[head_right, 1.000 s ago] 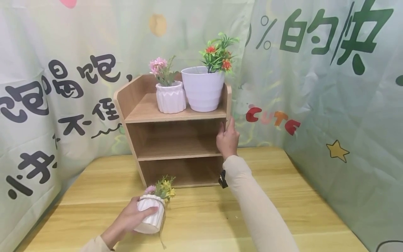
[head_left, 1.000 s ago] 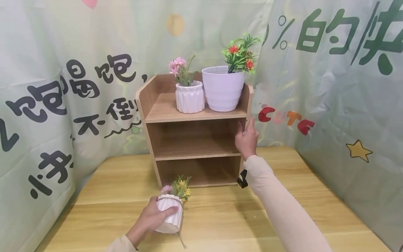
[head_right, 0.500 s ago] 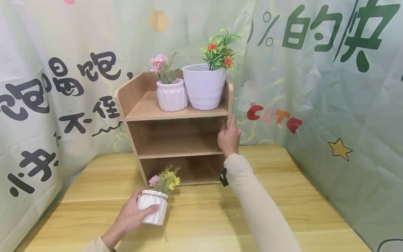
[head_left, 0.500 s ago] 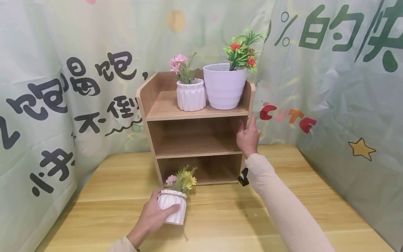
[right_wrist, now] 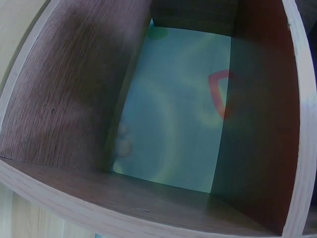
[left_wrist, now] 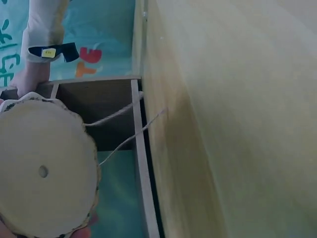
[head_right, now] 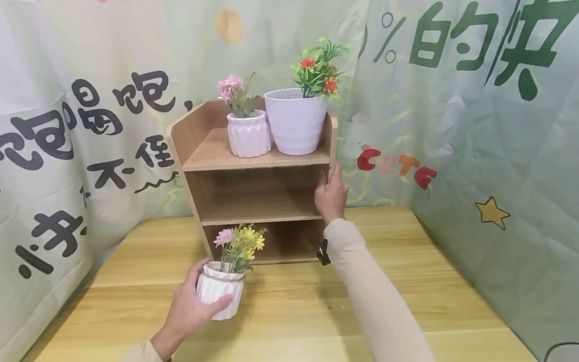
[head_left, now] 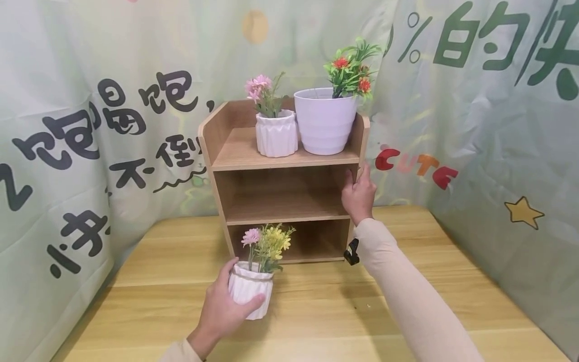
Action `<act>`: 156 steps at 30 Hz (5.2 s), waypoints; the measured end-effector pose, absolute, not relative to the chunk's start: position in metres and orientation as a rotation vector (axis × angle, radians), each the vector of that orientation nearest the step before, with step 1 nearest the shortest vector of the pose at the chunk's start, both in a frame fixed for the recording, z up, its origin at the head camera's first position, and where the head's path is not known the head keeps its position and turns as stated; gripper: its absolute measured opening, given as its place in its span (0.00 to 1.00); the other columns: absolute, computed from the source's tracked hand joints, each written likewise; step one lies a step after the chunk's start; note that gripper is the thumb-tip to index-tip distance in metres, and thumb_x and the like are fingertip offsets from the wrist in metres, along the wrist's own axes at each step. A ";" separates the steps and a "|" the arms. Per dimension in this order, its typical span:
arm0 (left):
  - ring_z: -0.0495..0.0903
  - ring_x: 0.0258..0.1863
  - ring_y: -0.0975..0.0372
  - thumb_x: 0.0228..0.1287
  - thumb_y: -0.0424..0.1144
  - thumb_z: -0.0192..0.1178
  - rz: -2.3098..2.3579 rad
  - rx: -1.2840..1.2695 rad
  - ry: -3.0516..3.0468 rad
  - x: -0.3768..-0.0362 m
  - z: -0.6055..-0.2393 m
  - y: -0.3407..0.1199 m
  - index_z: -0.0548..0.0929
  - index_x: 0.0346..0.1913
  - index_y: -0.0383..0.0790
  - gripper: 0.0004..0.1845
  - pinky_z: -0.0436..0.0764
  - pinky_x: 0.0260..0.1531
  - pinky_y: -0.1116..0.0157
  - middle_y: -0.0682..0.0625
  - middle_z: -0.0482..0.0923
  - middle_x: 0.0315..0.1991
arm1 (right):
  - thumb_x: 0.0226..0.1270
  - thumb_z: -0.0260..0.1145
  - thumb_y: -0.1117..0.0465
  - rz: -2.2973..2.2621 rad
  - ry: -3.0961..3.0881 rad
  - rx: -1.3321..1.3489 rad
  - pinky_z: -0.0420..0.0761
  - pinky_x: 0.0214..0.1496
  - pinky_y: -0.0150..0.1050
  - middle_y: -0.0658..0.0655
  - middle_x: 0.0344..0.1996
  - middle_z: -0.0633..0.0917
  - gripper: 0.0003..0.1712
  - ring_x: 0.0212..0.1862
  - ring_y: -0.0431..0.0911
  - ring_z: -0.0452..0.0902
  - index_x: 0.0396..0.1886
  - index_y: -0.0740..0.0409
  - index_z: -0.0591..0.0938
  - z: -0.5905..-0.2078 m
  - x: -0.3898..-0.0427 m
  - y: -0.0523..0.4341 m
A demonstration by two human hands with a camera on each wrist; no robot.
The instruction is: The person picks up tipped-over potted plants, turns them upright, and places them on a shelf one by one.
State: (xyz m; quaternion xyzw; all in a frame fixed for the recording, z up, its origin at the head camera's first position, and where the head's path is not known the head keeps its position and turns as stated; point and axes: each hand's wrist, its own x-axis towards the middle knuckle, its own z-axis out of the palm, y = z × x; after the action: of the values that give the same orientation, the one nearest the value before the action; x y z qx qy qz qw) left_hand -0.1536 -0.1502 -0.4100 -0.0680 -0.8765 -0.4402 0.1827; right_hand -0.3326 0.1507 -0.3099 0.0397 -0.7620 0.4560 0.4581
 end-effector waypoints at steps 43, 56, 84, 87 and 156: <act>0.83 0.29 0.48 0.48 0.68 0.65 -0.787 -0.523 -1.623 -0.183 -0.354 -0.157 0.71 0.58 0.22 0.51 0.82 0.19 0.54 0.33 0.82 0.44 | 0.71 0.58 0.61 1.100 -1.862 0.109 0.77 0.40 0.61 0.71 0.29 0.81 0.17 0.37 0.68 0.79 0.54 0.64 0.70 -0.311 -0.331 0.151; 0.82 0.32 0.49 0.45 0.68 0.66 -0.815 -0.482 -1.559 -0.192 -0.340 -0.159 0.73 0.57 0.22 0.52 0.80 0.34 0.72 0.32 0.82 0.42 | 0.71 0.58 0.60 1.106 -1.856 0.108 0.77 0.41 0.61 0.71 0.30 0.81 0.18 0.37 0.68 0.79 0.56 0.64 0.70 -0.309 -0.332 0.151; 0.82 0.37 0.46 0.43 0.67 0.68 -0.822 -0.480 -1.481 -0.209 -0.306 -0.151 0.72 0.57 0.27 0.49 0.75 0.44 0.75 0.36 0.82 0.48 | 0.71 0.58 0.60 1.111 -1.868 0.093 0.77 0.44 0.61 0.72 0.38 0.83 0.19 0.42 0.67 0.80 0.58 0.62 0.70 -0.311 -0.331 0.150; 0.82 0.37 0.46 0.43 0.67 0.68 -0.821 -0.480 -1.472 -0.208 -0.304 -0.151 0.73 0.57 0.27 0.49 0.75 0.45 0.75 0.36 0.82 0.48 | 0.70 0.59 0.61 1.114 -1.866 0.092 0.77 0.43 0.61 0.72 0.36 0.83 0.19 0.41 0.68 0.80 0.58 0.62 0.70 -0.311 -0.330 0.150; 0.74 0.56 0.43 0.38 0.50 0.73 -0.821 -0.476 -1.278 -0.260 -0.246 -0.133 0.70 0.53 0.44 0.36 0.71 0.59 0.50 0.36 0.79 0.53 | 0.70 0.59 0.61 1.083 -1.849 0.102 0.76 0.42 0.63 0.72 0.28 0.81 0.17 0.39 0.71 0.79 0.54 0.66 0.70 -0.313 -0.328 0.150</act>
State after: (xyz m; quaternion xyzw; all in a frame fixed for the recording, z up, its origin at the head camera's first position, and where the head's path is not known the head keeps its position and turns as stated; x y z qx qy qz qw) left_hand -0.2603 -0.1328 -0.2461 -0.2136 -0.5737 -0.3684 0.6996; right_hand -0.3285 0.1496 -0.3125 0.0418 -0.7571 0.4436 0.4778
